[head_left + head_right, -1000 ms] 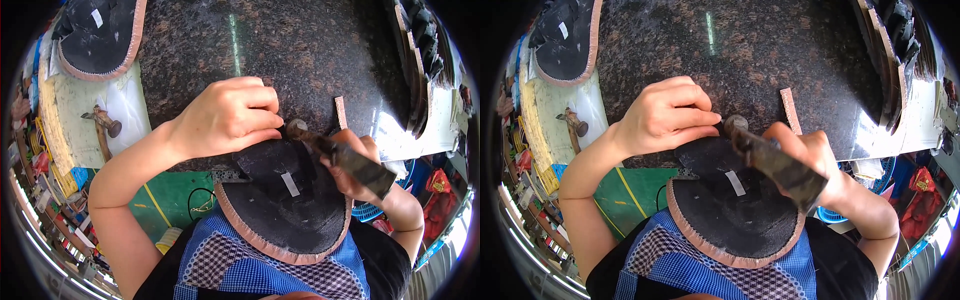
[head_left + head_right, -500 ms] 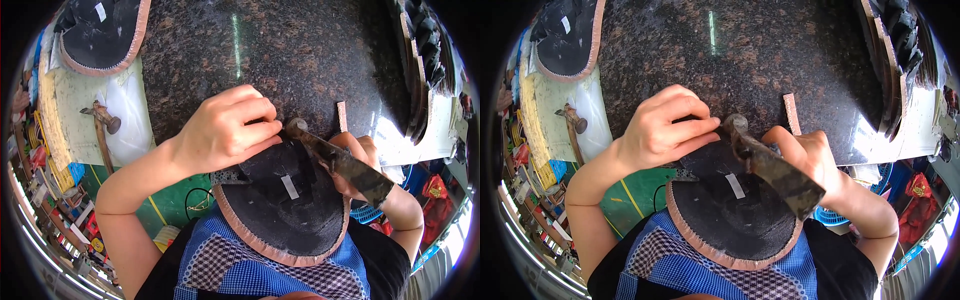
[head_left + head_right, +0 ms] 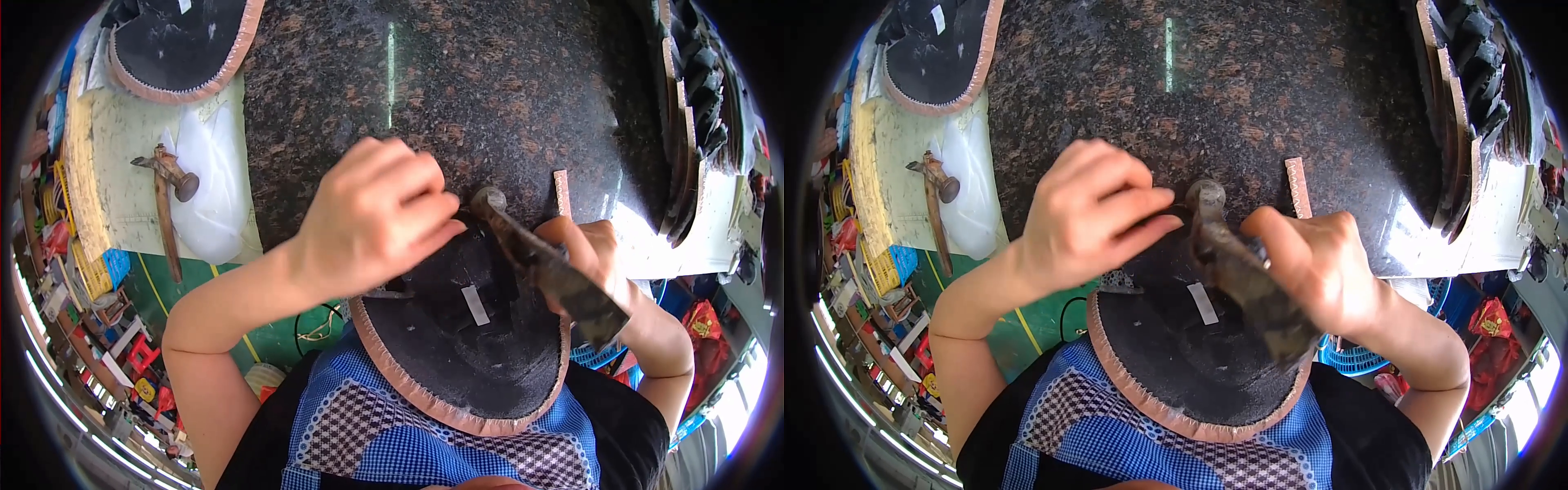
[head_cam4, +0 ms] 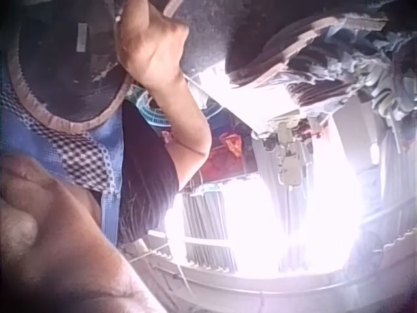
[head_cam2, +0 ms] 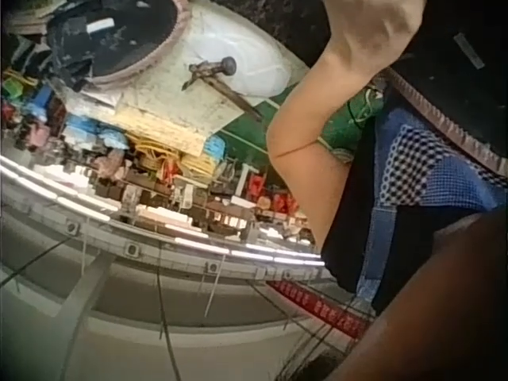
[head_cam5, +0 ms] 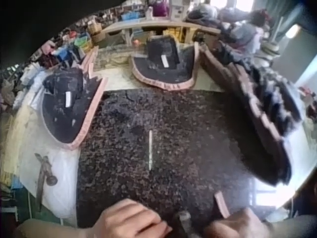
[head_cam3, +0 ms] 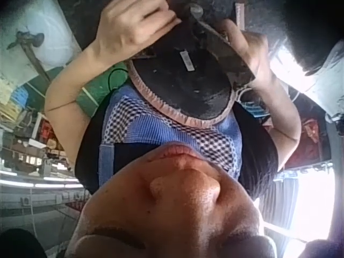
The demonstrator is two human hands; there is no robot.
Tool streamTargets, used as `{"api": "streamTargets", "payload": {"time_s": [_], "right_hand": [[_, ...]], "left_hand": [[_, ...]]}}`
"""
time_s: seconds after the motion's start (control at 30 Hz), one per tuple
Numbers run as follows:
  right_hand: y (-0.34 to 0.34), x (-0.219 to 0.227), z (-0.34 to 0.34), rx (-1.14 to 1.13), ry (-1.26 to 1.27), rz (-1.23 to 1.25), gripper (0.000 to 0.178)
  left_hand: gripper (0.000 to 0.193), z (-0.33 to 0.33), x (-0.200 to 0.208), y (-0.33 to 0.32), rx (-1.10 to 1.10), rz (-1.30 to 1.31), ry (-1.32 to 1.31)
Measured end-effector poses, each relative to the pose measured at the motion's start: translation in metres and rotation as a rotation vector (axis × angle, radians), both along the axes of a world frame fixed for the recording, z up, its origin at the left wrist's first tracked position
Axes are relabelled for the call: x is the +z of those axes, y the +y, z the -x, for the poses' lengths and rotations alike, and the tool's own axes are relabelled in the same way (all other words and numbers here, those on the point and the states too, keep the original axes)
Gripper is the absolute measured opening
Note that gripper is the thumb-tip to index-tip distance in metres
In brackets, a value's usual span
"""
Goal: Hammering the edges of shoe upper components on a workbench to flatten seams during assembly.
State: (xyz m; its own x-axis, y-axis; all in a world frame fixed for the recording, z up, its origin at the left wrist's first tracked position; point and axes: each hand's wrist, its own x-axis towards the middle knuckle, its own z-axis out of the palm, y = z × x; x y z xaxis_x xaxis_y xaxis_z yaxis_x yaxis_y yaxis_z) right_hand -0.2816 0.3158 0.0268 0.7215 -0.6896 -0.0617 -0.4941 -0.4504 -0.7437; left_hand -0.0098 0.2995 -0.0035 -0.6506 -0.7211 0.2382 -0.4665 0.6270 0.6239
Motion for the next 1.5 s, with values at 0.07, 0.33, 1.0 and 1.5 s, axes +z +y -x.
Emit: {"api": "streamTargets", "payload": {"time_s": [0.07,0.33,1.0,1.5], "right_hand": [[-0.001,0.003,0.000,-0.074,-0.005,-0.102,0.025],[-0.001,0.009,-0.008,0.043,0.041,0.049,0.025],[0.001,0.017,0.001,-0.182,0.046,-0.013,0.029],[-0.024,0.021,-0.019,0.027,0.039,0.001,0.026]], "left_hand": [[0.022,-0.001,-0.014,-0.001,-0.016,-0.024,0.151],[0.022,-0.001,-0.011,0.018,0.021,0.083,0.074],[0.019,0.003,-0.010,-0.024,-0.123,-0.085,0.174],[0.016,-0.011,-0.012,-0.019,-0.128,-0.169,0.199]]}}
